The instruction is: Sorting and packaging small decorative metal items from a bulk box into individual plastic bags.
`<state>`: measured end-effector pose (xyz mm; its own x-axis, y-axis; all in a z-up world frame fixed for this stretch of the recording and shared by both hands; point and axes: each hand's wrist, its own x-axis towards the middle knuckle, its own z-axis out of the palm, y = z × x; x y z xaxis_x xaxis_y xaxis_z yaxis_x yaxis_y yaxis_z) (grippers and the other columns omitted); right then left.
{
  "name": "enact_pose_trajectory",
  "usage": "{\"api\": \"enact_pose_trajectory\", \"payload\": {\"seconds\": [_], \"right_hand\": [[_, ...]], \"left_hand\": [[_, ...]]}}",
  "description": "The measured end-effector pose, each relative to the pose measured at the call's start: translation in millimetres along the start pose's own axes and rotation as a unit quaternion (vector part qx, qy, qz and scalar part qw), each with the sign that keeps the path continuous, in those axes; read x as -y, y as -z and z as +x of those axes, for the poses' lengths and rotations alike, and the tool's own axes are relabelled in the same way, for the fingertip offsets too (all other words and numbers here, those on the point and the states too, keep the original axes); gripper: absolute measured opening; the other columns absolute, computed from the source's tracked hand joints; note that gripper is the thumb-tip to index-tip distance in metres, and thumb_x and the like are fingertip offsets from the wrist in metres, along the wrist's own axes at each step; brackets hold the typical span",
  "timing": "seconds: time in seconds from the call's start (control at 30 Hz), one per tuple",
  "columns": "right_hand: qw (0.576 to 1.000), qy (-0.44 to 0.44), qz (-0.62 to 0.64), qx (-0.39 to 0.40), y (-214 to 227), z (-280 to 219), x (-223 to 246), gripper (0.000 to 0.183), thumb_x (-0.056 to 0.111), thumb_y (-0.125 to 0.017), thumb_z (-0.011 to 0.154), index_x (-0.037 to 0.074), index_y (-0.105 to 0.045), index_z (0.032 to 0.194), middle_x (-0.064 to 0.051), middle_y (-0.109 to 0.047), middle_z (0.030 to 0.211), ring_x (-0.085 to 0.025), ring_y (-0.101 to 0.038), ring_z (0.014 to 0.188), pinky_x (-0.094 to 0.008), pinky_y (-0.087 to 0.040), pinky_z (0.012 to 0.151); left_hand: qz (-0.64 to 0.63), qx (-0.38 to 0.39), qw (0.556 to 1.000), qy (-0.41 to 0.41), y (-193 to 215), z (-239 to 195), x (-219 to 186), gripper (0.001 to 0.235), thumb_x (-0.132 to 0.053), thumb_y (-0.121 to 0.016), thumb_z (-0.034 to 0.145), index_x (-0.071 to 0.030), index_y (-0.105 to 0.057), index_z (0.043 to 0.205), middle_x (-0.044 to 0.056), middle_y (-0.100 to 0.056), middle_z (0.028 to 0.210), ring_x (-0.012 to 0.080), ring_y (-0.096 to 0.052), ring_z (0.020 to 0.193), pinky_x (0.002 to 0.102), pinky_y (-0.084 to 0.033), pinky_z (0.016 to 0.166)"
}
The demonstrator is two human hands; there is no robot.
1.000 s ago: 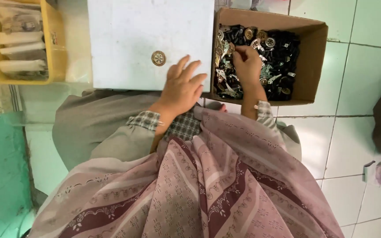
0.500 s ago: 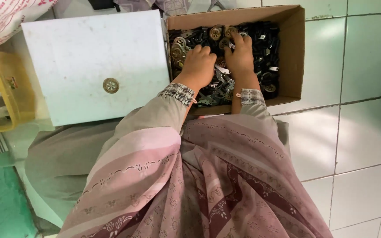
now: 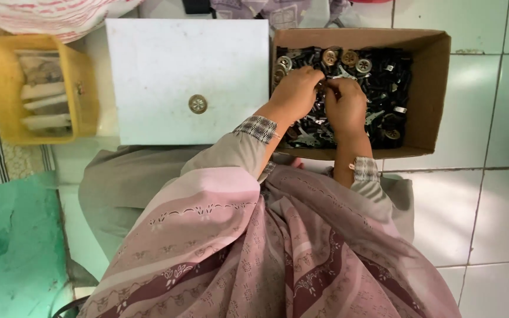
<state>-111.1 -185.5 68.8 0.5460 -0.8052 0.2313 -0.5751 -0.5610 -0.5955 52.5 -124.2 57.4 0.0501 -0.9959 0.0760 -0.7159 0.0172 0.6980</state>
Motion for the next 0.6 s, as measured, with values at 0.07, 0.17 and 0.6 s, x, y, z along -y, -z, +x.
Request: {"api": "enact_pose_trajectory", "payload": {"seconds": [0.07, 0.17, 0.6], "right_hand": [[0.999, 0.031, 0.043, -0.01, 3.1, -0.3, 46.9, 0.012, -0.005, -0.069, 0.097, 0.003, -0.072, 0.105, -0.012, -0.062, 0.088, -0.03, -0.069, 0.081, -0.036, -0.063, 0.061], [0.99, 0.088, 0.11, -0.03, -25.0, -1.3, 99.2, 0.014, -0.009, -0.069, 0.094, 0.003, -0.071, 0.101, -0.012, -0.061, 0.087, -0.029, -0.068, 0.076, -0.033, -0.061, 0.054], [0.968, 0.25, 0.018, 0.015, -161.4, -15.1, 215.0, 0.001, 0.015, -0.076, 0.086, 0.014, -0.075, 0.086, -0.001, -0.07, 0.092, -0.022, -0.065, 0.083, -0.033, -0.057, 0.072]], "left_hand": [[0.011, -0.03, 0.999, 0.008, 29.5, -21.9, -0.8, 0.028, -0.004, -0.06, 0.095, -0.004, -0.064, 0.123, 0.017, -0.065, 0.107, 0.0362, -0.069, 0.096, 0.045, -0.06, 0.08], [0.049, -0.124, 0.991, 0.009, 71.9, -66.6, 10.2, 0.02, -0.006, -0.066, 0.089, -0.009, -0.062, 0.109, 0.009, -0.062, 0.093, 0.0331, -0.068, 0.086, 0.043, -0.058, 0.071], [0.188, -0.232, 0.953, 0.042, 131.4, -199.9, 127.1, 0.016, 0.002, -0.068, 0.084, -0.008, -0.067, 0.096, 0.007, -0.06, 0.095, 0.0341, -0.062, 0.099, 0.043, -0.052, 0.082]]}}
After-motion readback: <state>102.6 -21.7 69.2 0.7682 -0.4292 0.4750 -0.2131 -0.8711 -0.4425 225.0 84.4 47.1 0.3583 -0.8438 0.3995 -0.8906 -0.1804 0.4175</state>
